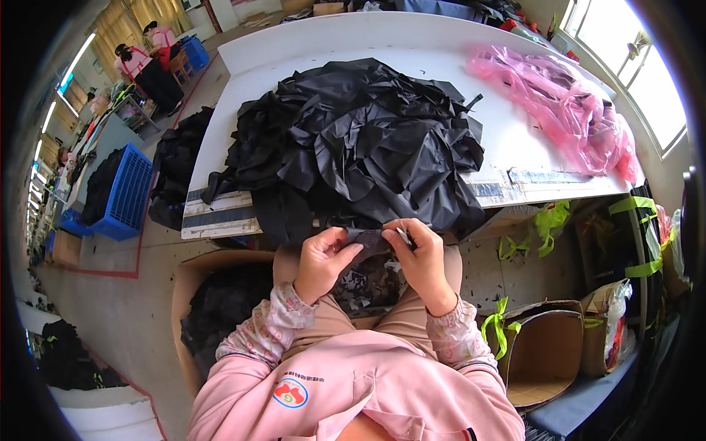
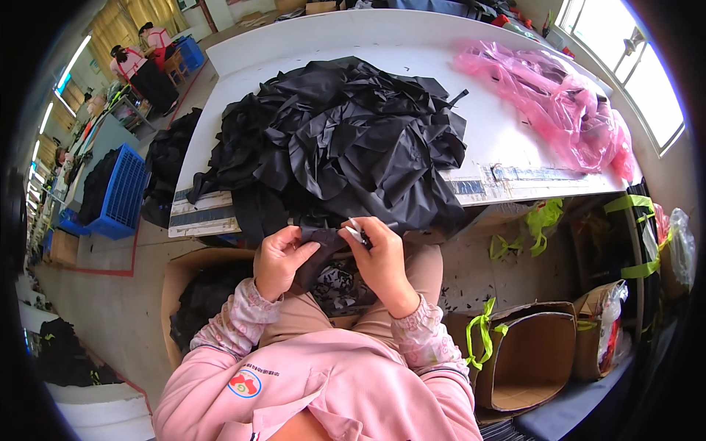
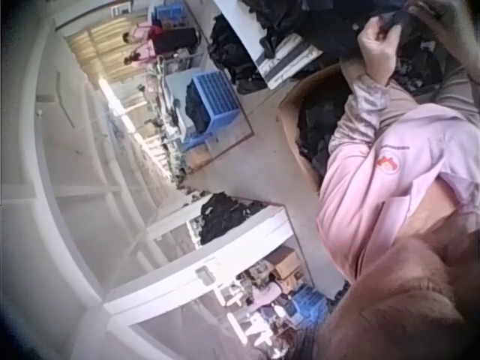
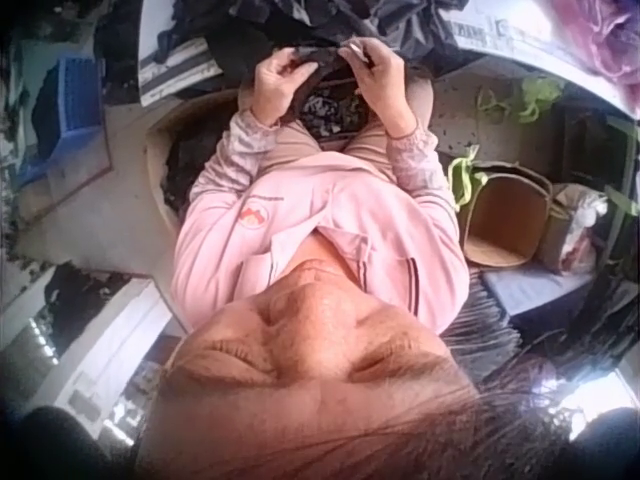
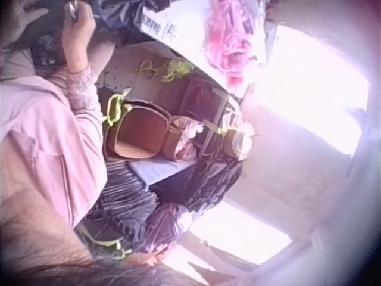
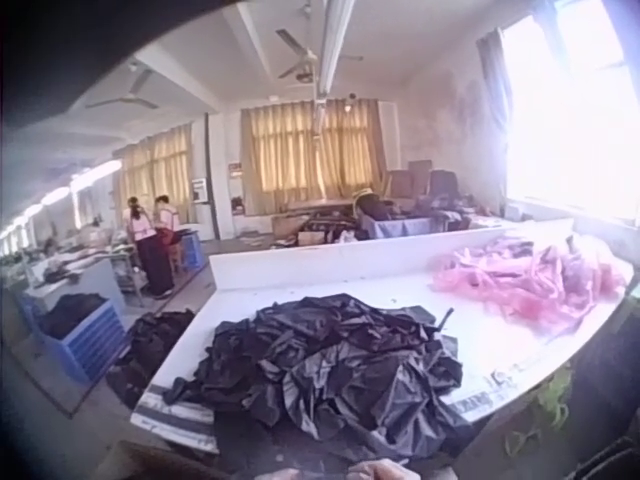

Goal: Trimming excess material and threads from black fabric components using small clippers.

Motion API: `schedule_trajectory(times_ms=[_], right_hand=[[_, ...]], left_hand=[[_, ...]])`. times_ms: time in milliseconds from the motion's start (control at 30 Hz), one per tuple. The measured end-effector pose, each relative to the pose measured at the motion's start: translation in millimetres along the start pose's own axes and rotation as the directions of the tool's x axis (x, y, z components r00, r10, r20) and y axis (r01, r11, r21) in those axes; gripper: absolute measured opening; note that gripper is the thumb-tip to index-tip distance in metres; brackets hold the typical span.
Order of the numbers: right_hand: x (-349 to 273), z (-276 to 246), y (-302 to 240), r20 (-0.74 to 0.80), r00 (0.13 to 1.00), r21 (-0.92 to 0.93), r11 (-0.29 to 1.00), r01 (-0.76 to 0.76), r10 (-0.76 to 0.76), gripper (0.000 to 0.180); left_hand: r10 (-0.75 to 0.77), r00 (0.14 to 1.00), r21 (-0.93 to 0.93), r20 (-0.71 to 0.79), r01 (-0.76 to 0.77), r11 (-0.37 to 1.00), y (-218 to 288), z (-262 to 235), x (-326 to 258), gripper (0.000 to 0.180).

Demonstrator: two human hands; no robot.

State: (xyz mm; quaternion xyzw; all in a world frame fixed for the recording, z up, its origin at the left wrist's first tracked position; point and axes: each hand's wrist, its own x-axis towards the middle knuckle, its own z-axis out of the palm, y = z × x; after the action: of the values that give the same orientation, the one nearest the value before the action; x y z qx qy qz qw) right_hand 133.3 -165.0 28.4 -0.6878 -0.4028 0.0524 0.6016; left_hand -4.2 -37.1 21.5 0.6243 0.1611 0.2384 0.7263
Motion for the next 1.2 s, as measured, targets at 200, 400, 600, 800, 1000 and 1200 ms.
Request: schedule_trajectory(times_ms=[200, 400, 600, 800, 1000, 1200], right_hand=[[-4, -17, -16, -0.038, 0.996, -0.008, 0.997, -0.076, 0.075, 0.032], [-11, 3, -15, 0.095, 0.985, 0.007, 0.990, 0.142, -0.142, 0.028], [-11, -5, -11, 0.132, 0.989, 0.128, 0.989, -0.076, 0.059, 0.010], [-11, -7, -12, 0.144, 0.986, 0.064, 0.995, 0.078, -0.086, 0.016], [-12, -14, -10, 0.194, 0.977, 0.004, 0.996, 0.088, -0.087, 0.020], [-9, -19, -18, 0.265, 0.962, 0.057, 0.997, 0.051, -0.065, 0.016]], left_hand=[[0.050, 0.998, -0.043, -0.025, -0.051, 0.998, -4, -2, 2, 0.013], [0.136, 0.991, 0.069, 0.006, -0.136, 0.988, -8, 7, -5, 0.035], [0.139, 0.990, 0.027, 0.024, -0.140, 0.990, 6, 11, -13, 0.055], [0.228, 0.970, 0.166, 0.080, -0.238, 0.957, 7, 9, -12, 0.051], [0.244, 0.940, 0.435, 0.239, -0.329, 0.839, 23, -3, 0, 0.027], [0.446, 0.865, 0.440, 0.231, -0.502, 0.745, 9, -5, 4, 0.014]])
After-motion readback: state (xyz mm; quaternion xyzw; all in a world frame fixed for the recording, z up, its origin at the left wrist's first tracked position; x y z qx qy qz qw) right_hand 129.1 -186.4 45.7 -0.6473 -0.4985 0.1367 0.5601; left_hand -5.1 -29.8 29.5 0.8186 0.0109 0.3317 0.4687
